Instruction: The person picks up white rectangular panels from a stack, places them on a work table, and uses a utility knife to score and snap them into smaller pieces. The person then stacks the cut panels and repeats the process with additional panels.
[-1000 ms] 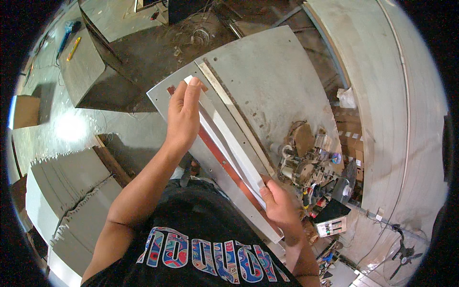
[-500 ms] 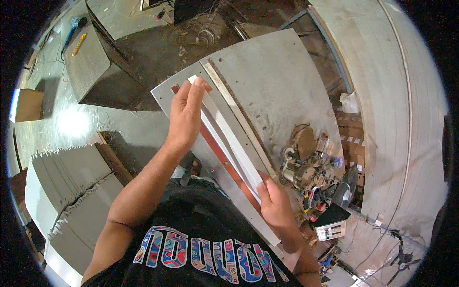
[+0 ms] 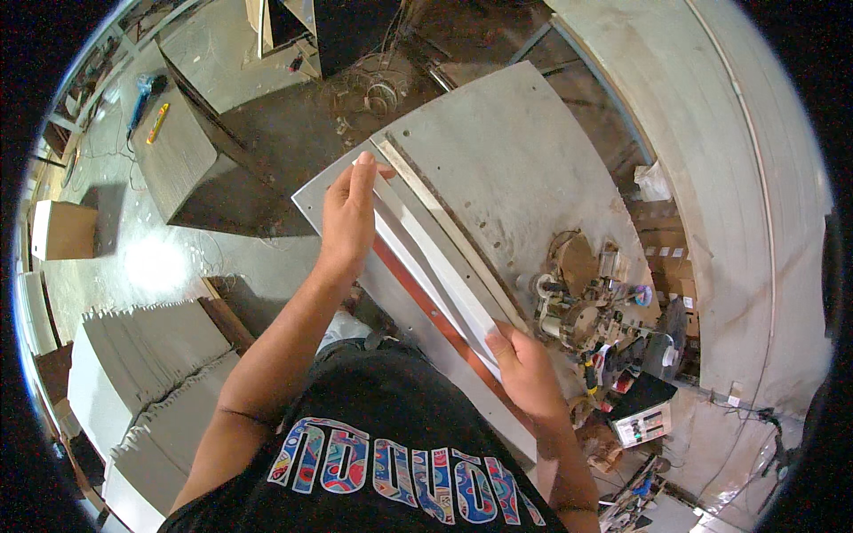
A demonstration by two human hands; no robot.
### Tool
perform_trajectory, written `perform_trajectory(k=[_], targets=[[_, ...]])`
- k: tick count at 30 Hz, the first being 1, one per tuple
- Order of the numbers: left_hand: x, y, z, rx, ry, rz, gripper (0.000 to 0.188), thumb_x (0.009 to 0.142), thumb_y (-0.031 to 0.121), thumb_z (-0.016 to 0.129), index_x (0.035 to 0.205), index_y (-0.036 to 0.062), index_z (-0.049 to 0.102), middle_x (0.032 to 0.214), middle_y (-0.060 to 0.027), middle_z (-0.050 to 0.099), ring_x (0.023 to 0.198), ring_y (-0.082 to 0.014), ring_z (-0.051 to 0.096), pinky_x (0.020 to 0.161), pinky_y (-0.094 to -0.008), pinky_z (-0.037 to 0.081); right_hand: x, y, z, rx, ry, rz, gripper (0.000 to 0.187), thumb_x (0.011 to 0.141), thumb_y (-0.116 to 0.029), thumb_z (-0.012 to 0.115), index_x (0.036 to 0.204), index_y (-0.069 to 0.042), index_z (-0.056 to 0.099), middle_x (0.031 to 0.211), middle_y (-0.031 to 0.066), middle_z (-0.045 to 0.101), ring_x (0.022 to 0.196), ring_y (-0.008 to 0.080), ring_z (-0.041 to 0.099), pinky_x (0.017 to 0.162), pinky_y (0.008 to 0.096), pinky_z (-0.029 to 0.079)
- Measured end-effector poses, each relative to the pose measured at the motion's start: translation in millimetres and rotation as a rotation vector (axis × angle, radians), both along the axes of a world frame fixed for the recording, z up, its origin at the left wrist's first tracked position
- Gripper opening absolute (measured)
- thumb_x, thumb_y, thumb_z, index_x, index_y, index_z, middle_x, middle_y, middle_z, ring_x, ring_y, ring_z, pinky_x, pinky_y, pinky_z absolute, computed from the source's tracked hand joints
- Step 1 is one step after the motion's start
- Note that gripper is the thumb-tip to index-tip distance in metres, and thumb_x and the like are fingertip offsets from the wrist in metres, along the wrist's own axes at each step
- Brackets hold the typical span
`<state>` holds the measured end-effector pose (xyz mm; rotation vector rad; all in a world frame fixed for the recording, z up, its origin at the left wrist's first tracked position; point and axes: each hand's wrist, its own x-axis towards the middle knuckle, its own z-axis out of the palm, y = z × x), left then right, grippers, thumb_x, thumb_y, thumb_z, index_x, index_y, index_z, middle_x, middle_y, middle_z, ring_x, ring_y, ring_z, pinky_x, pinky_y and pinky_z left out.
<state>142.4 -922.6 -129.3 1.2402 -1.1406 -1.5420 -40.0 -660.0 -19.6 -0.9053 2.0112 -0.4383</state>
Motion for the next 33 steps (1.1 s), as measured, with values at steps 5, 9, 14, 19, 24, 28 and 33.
perform_trajectory(k=[5,9,14,19,24,28,33], targets=[[-1.1,-1.8,4.8,-0.005,0.050,-0.026,0.057,0.120,0.060,0.053,0.109,0.0106,0.079,0.103,-0.0005,0.071,0.090,-0.0133,0.054,0.086,-0.0331,0.041,-23.8,28.2,11.9,0.064,-0.109,-0.068,0.043,0.120,-0.034,0.067,0.145,0.000,0.077,0.112,0.0047,0.081,0.104,0.0105,0.068,0.096,0.0321,0.056],[1.5,-1.4,8.1,0.024,0.042,-0.054,0.056,0.120,0.061,0.053,0.111,0.0118,0.079,0.105,0.0002,0.070,0.093,-0.0129,0.053,0.088,-0.0324,0.038,-31.2,39.8,17.7,0.004,-0.123,-0.074,0.045,0.119,-0.036,0.069,0.143,0.001,0.078,0.101,0.0030,0.078,0.097,0.0090,0.065,0.088,0.0317,0.055],[5.5,-4.9,5.6,0.009,0.075,-0.128,0.057,0.120,0.063,0.051,0.114,0.0132,0.078,0.109,0.0001,0.070,0.096,-0.0139,0.053,0.090,-0.0337,0.036,-27.3,24.9,0.5,0.096,-0.011,-0.011,0.048,0.120,-0.040,0.066,0.123,0.006,0.078,0.087,0.0054,0.070,0.087,0.0103,0.060,0.081,0.0342,0.053],[6.9,-3.1,3.1,-0.004,0.025,-0.137,0.061,0.120,0.066,0.048,0.117,0.0123,0.077,0.111,-0.0008,0.069,0.100,-0.0153,0.053,0.093,-0.0348,0.037,-23.7,8.3,-9.7,-0.028,-0.037,0.024,0.052,0.121,-0.043,0.064,0.116,0.007,0.077,0.085,0.0043,0.068,0.085,0.0113,0.057,0.080,0.0353,0.053],[8.3,-1.9,5.3,-0.074,-0.024,-0.184,0.064,0.123,0.063,0.044,0.124,0.0071,0.075,0.115,-0.0055,0.067,0.106,-0.0179,0.058,0.100,-0.0362,0.045,-22.9,2.1,-10.6,-0.055,-0.128,-0.030,0.052,0.120,-0.044,0.065,0.120,0.007,0.080,0.088,0.0007,0.071,0.086,0.0097,0.059,0.080,0.0343,0.053],[12.9,-1.0,0.4,-0.108,-0.022,-0.212,0.067,0.124,0.063,0.042,0.125,0.0039,0.075,0.120,-0.0093,0.066,0.117,-0.0220,0.059,0.110,-0.0390,0.047,-20.0,-0.7,-18.7,-0.118,-0.082,-0.055,0.057,0.117,-0.050,0.066,0.111,0.004,0.083,0.078,0.0057,0.072,0.075,0.0145,0.065,0.071,0.0393,0.055],[17.1,-2.0,-11.8,-0.264,-0.136,-0.313,0.065,0.123,0.059,0.045,0.156,0.0058,0.062,0.145,-0.0119,0.063,0.140,-0.0269,0.054,0.124,-0.0435,0.036,-12.1,-1.5,-16.5,-0.132,-0.072,-0.075,0.052,0.116,-0.049,0.068,0.115,0.001,0.084,0.077,0.0076,0.074,0.073,0.0151,0.066,0.070,0.0398,0.055]])
